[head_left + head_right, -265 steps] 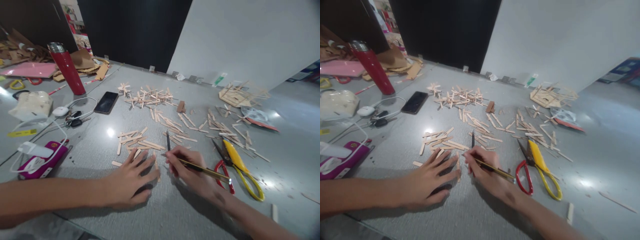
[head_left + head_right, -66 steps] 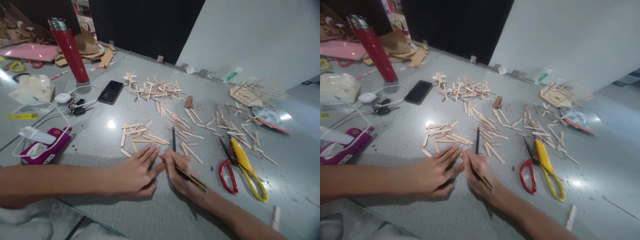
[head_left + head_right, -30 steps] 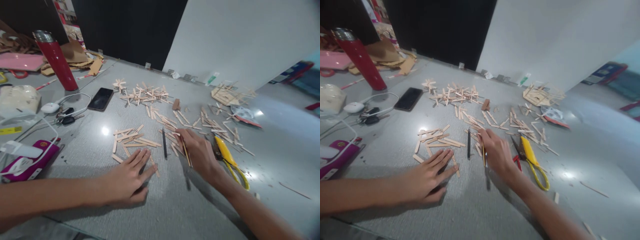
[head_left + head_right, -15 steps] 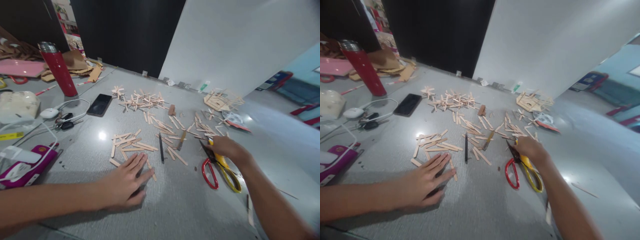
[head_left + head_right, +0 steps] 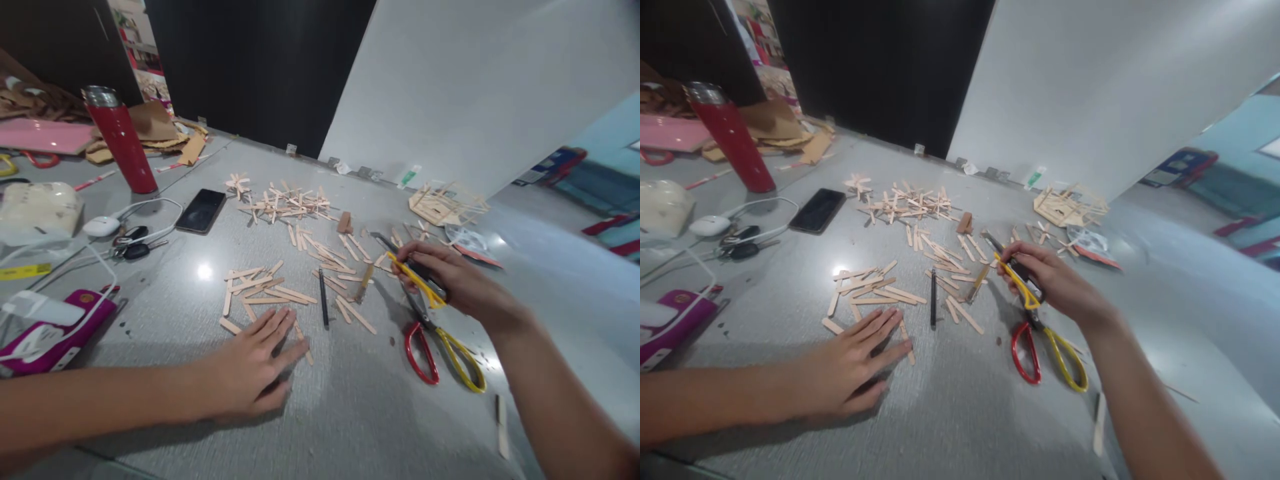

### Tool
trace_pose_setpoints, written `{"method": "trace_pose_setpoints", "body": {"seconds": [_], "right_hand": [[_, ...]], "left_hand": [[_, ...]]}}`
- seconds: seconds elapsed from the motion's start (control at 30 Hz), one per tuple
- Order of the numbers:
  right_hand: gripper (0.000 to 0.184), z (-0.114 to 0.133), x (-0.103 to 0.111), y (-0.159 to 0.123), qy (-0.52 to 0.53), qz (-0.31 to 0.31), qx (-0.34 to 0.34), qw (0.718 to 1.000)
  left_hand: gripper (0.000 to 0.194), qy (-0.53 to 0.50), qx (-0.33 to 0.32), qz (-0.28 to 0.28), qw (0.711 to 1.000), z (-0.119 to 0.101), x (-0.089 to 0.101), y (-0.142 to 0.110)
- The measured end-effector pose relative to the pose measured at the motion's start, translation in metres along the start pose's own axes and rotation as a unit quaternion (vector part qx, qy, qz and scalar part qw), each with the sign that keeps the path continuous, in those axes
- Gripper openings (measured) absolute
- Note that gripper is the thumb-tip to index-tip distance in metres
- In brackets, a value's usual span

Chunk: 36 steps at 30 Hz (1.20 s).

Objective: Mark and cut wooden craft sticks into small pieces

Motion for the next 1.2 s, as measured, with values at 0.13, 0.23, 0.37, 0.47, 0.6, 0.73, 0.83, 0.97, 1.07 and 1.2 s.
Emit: {"method": "trace_pose_setpoints", "body": {"seconds": [0.13, 0.23, 0.37, 0.47, 0.6, 0.73, 0.83, 0.97, 1.07, 1.2], "right_hand": [[0.019, 0.024, -0.019, -0.005, 0.255, 0.058, -0.041, 0.964], [0.036, 0.040, -0.040, -0.013, 0.371, 0.069, -0.028, 0.926], [0.033, 0.061, -0.076, -0.028, 0.402, 0.021, -0.019, 0.915], [0.042, 0.077, -0.101, -0.042, 0.406, 0.054, -0.042, 0.911], [0.031, 0.085, -0.116, -0.058, 0.319, 0.071, -0.029, 0.945], [0.020, 0.079, -0.130, -0.069, 0.266, 0.051, -0.003, 0.963], [0.022, 0.076, -0.143, -0.073, 0.333, 0.062, -0.025, 0.941], [0.025, 0.078, -0.153, -0.074, 0.354, 0.077, -0.034, 0.931], [0.026, 0.083, -0.153, -0.072, 0.348, 0.078, -0.009, 0.934], [0.021, 0.089, -0.149, -0.070, 0.274, 0.066, 0.049, 0.958]], "left_hand": [[0.060, -0.007, 0.007, 0.003, 1.000, 0.000, -0.001, 0.000], [0.063, -0.015, 0.027, 0.003, 1.000, 0.001, -0.001, -0.001], [0.063, -0.029, 0.033, -0.009, 0.999, 0.000, -0.002, -0.002], [0.065, -0.040, 0.038, -0.013, 0.998, 0.001, -0.002, -0.002], [0.066, -0.043, 0.040, -0.008, 0.998, 0.001, -0.002, -0.003], [0.070, -0.040, 0.029, -0.011, 0.999, 0.002, -0.005, -0.003], [0.071, -0.040, 0.026, -0.018, 0.999, 0.003, -0.007, -0.004], [0.073, -0.036, 0.027, -0.016, 0.999, 0.002, -0.006, -0.003], [0.075, -0.035, 0.027, -0.007, 0.999, 0.002, -0.003, -0.002], [0.072, -0.043, 0.028, -0.002, 0.999, 0.001, -0.001, -0.001]]}}
Point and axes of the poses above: each hand's wrist, its own y-axis towards the middle knuckle, its own x-axis out of the back of the hand, z = x × y, the point moved 3 cm from there along y, towards the middle knuckle, and after that the axes turned 6 degrees about z, right-handed, at the moved point
